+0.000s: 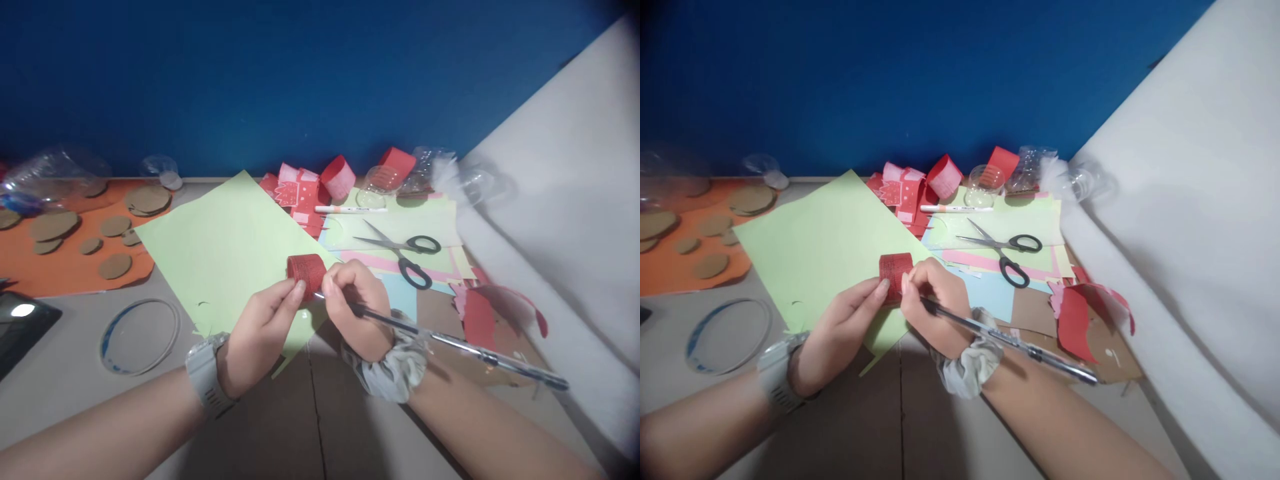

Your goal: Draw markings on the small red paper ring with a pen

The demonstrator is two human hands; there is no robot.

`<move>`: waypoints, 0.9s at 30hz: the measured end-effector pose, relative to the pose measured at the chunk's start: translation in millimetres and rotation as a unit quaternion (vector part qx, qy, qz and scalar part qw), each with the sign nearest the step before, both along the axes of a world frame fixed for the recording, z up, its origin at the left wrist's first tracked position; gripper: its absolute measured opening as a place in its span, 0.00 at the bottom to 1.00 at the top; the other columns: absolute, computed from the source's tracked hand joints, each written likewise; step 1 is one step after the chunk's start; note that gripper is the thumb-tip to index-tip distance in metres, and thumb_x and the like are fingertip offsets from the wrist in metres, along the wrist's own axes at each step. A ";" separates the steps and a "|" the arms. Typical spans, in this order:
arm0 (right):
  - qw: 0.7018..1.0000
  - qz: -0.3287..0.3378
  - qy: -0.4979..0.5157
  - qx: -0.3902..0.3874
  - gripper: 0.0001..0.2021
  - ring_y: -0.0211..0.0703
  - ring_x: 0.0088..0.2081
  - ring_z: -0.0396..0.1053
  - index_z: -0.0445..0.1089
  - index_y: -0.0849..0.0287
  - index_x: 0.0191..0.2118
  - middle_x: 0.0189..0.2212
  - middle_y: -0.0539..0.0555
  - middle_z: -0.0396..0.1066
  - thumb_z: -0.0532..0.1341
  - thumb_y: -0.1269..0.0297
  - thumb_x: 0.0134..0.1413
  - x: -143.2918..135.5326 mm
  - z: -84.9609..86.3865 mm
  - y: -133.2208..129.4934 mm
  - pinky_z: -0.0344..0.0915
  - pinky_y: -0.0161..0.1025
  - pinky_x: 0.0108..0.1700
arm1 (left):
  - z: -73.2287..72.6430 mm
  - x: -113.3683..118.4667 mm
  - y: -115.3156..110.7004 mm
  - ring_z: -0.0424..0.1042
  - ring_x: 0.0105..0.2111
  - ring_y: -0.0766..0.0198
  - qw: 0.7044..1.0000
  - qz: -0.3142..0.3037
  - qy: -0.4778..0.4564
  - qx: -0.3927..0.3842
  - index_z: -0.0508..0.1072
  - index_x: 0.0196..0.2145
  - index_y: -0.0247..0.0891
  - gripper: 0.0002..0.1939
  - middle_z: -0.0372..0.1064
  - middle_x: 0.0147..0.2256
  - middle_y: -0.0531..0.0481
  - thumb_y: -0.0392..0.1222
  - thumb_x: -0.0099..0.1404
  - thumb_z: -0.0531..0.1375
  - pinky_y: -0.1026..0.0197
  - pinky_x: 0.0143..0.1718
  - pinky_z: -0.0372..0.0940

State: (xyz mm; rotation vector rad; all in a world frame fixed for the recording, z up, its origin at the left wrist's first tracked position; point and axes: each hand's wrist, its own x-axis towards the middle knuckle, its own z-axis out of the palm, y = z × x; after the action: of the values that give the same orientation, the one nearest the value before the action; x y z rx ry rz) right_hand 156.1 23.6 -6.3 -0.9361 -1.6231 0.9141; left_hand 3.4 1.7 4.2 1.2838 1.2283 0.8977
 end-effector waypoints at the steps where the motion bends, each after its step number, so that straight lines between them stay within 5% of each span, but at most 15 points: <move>1: 1.000 -0.004 0.023 0.009 0.10 0.35 0.22 0.56 0.57 0.55 0.28 0.23 0.46 0.61 0.57 0.68 0.61 -0.2 -1.7 -0.9 0.55 0.35 0.26 | 1.5 0.3 -0.4 0.70 0.39 0.60 1.000 -0.006 -0.021 0.004 0.74 0.37 0.35 0.15 0.74 0.36 0.49 0.47 0.72 0.52 0.61 0.45 0.64; 6: 0.994 -0.028 0.099 0.038 0.05 0.35 0.20 0.54 0.61 0.52 0.33 0.26 0.47 0.64 0.54 0.66 0.63 0.0 -7.0 -6.2 0.54 0.37 0.22 | 2.9 1.7 -1.2 0.70 0.49 0.60 0.994 -0.038 -0.097 0.027 0.72 0.51 0.38 0.14 0.73 0.49 0.46 0.42 0.71 0.54 0.61 0.55 0.61; 14: 0.996 -0.031 0.076 0.038 0.08 0.38 0.29 0.65 0.61 0.54 0.36 0.29 0.48 0.65 0.62 0.71 0.56 -6.5 1.1 -5.4 0.61 0.36 0.28 | -3.8 1.3 -0.7 0.70 0.46 0.61 0.995 -0.043 -0.086 0.032 0.70 0.54 0.38 0.15 0.74 0.49 0.47 0.42 0.73 0.52 0.62 0.52 0.62; 21: 0.998 0.008 0.056 0.024 0.08 0.34 0.23 0.58 0.59 0.54 0.32 0.25 0.46 0.62 0.57 0.74 0.57 -4.3 -2.1 -7.3 0.56 0.34 0.25 | -1.8 3.4 -2.0 0.69 0.48 0.59 0.994 -0.045 -0.101 0.017 0.69 0.54 0.39 0.15 0.72 0.48 0.47 0.43 0.73 0.51 0.60 0.54 0.60; 27: 0.999 0.011 0.038 0.029 0.09 0.33 0.26 0.63 0.60 0.54 0.32 0.28 0.46 0.65 0.60 0.75 0.56 -3.1 -2.4 -8.3 0.60 0.34 0.28 | -2.1 2.4 -3.7 0.66 0.37 0.62 0.998 -0.050 -0.027 0.001 0.68 0.40 0.38 0.08 0.69 0.33 0.52 0.41 0.72 0.51 0.61 0.43 0.61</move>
State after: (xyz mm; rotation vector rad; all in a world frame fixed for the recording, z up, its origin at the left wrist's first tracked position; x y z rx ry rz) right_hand 153.0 15.3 -8.7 -0.8358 -1.5882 0.9024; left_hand 5.8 -2.0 2.0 1.3034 1.1117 0.8551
